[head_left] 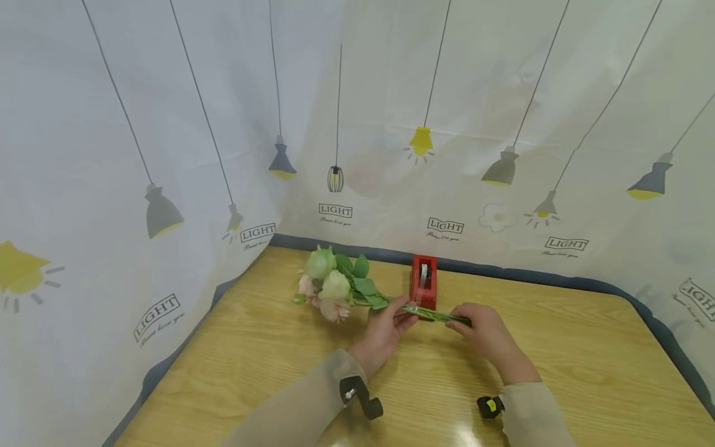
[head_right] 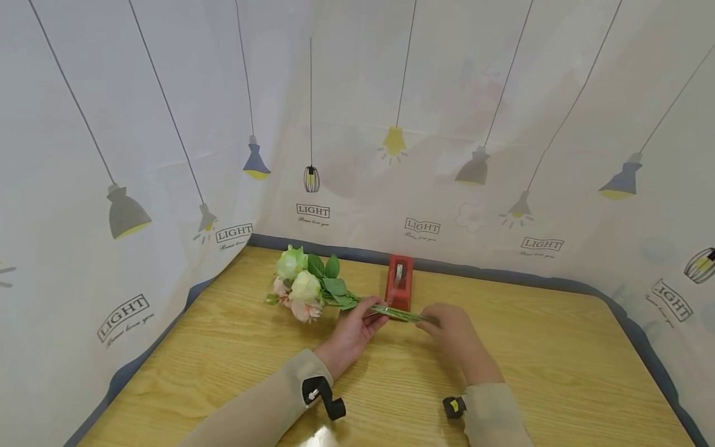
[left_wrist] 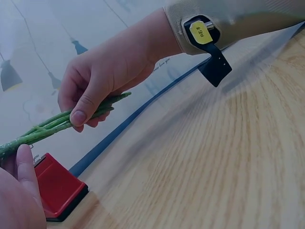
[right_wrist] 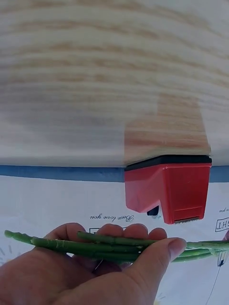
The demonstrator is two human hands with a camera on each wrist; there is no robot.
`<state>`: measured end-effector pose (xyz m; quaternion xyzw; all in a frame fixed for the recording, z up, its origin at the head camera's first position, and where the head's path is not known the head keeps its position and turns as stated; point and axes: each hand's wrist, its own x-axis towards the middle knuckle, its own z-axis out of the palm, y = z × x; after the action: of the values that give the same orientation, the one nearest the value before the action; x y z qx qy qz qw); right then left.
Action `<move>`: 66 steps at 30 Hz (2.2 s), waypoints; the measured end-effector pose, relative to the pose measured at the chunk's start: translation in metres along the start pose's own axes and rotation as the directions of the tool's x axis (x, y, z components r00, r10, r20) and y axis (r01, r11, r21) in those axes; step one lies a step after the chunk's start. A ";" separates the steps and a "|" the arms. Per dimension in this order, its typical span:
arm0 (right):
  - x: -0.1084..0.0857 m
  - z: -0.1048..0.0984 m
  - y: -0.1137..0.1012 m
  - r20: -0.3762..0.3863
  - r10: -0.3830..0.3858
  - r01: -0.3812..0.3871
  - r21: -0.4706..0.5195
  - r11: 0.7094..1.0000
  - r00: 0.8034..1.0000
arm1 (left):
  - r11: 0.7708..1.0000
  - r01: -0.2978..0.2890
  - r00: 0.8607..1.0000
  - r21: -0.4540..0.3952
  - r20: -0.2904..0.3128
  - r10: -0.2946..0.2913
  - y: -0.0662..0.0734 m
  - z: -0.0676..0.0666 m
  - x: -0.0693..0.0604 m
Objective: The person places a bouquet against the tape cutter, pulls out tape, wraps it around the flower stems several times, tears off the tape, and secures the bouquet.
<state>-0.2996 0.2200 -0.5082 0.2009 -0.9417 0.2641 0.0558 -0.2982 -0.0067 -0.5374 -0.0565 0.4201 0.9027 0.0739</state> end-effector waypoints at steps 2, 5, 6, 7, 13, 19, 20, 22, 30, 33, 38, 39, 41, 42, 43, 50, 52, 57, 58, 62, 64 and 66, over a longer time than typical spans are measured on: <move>0.000 -0.001 -0.002 -0.005 -0.007 0.007 -0.018 1.000 1.000 | 1.000 0.003 1.000 -0.012 0.001 -0.003 0.001 0.000 0.000; 0.000 -0.002 -0.004 -0.009 -0.015 0.015 -0.035 0.999 1.000 | 1.000 -0.012 1.000 -0.008 0.016 0.012 0.002 0.000 0.000; 0.000 -0.003 -0.004 -0.008 -0.013 0.013 -0.040 0.999 1.000 | 1.000 -0.014 1.000 -0.005 0.024 0.014 0.003 0.000 -0.001; -0.001 -0.003 -0.004 -0.005 -0.006 0.006 -0.042 0.999 1.000 | 1.000 -0.015 0.999 -0.002 0.033 0.015 0.003 0.000 -0.001; -0.001 -0.002 -0.002 0.084 0.088 -0.089 0.007 0.996 0.993 | 0.999 -0.011 0.994 0.032 0.106 0.007 0.000 -0.003 0.000; -0.002 0.003 -0.002 0.307 0.264 -0.323 0.163 0.932 0.915 | 0.997 -0.023 0.991 0.072 0.135 0.013 -0.002 -0.004 0.000; -0.002 0.004 -0.002 0.325 0.284 -0.353 0.179 0.918 0.902 | 0.997 -0.024 0.991 0.078 0.135 0.014 -0.002 -0.004 0.000; -0.002 0.005 -0.003 0.339 0.320 -0.399 0.194 0.896 0.884 | 0.996 -0.030 0.991 0.088 0.133 0.018 -0.002 -0.004 0.001; 0.000 0.005 -0.013 0.338 0.393 -0.462 0.153 0.874 0.855 | 0.995 -0.001 0.995 0.104 0.097 -0.009 0.000 -0.002 0.000; 0.001 0.004 -0.015 0.332 0.417 -0.481 0.141 0.865 0.846 | 0.995 0.002 0.996 0.103 0.085 -0.011 0.000 -0.002 0.000; 0.001 0.004 -0.016 0.305 0.450 -0.504 0.128 0.854 0.840 | 0.996 -0.003 0.997 0.091 0.083 -0.005 0.000 -0.001 0.000; 0.001 0.004 -0.016 0.297 0.455 -0.507 0.128 0.852 0.840 | 0.996 -0.005 0.996 0.087 0.085 -0.002 0.000 -0.001 0.000; 0.000 0.004 -0.016 0.282 0.456 -0.503 0.125 0.855 0.844 | 0.997 -0.009 0.996 0.078 0.087 0.003 -0.001 -0.001 0.000; 0.000 0.004 -0.016 0.273 0.452 -0.497 0.121 0.860 0.849 | 0.997 -0.011 0.996 0.072 0.088 0.004 -0.001 -0.001 0.000; 0.000 0.004 -0.016 0.262 0.449 -0.490 0.119 0.863 0.854 | 0.998 -0.013 0.996 0.068 0.092 0.006 -0.001 -0.001 0.000; 0.000 0.004 -0.018 0.126 0.394 -0.405 0.080 0.911 0.911 | 0.999 -0.026 0.994 0.032 0.104 0.022 0.000 -0.001 0.001; 0.000 0.004 -0.019 0.085 0.377 -0.383 0.067 0.922 0.922 | 0.999 -0.030 0.996 0.021 0.089 0.028 0.001 -0.001 0.002; 0.001 0.003 -0.021 0.047 0.350 -0.353 0.074 0.933 0.935 | 0.998 0.006 0.997 0.055 0.073 -0.010 0.001 -0.001 0.001; 0.000 0.003 -0.022 0.047 0.351 -0.353 0.085 0.932 0.935 | 0.998 0.020 0.997 0.062 0.074 -0.025 0.001 -0.001 0.001; 0.000 0.002 -0.020 0.059 0.343 -0.347 0.114 0.931 0.938 | 0.996 0.043 0.995 0.083 0.082 -0.050 0.000 -0.002 0.002; 0.000 0.002 -0.019 0.067 0.339 -0.345 0.124 0.930 0.938 | 0.996 0.037 0.995 0.076 0.085 -0.044 -0.001 -0.002 0.002; 0.000 0.002 -0.018 0.070 0.329 -0.336 0.132 0.933 0.942 | 0.997 0.023 0.996 0.078 0.090 -0.030 -0.001 -0.003 0.002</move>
<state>-0.2926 0.2049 -0.5013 0.0483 -0.9419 0.3314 -0.0264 -0.3002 -0.0080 -0.5403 -0.0179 0.4498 0.8866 0.1069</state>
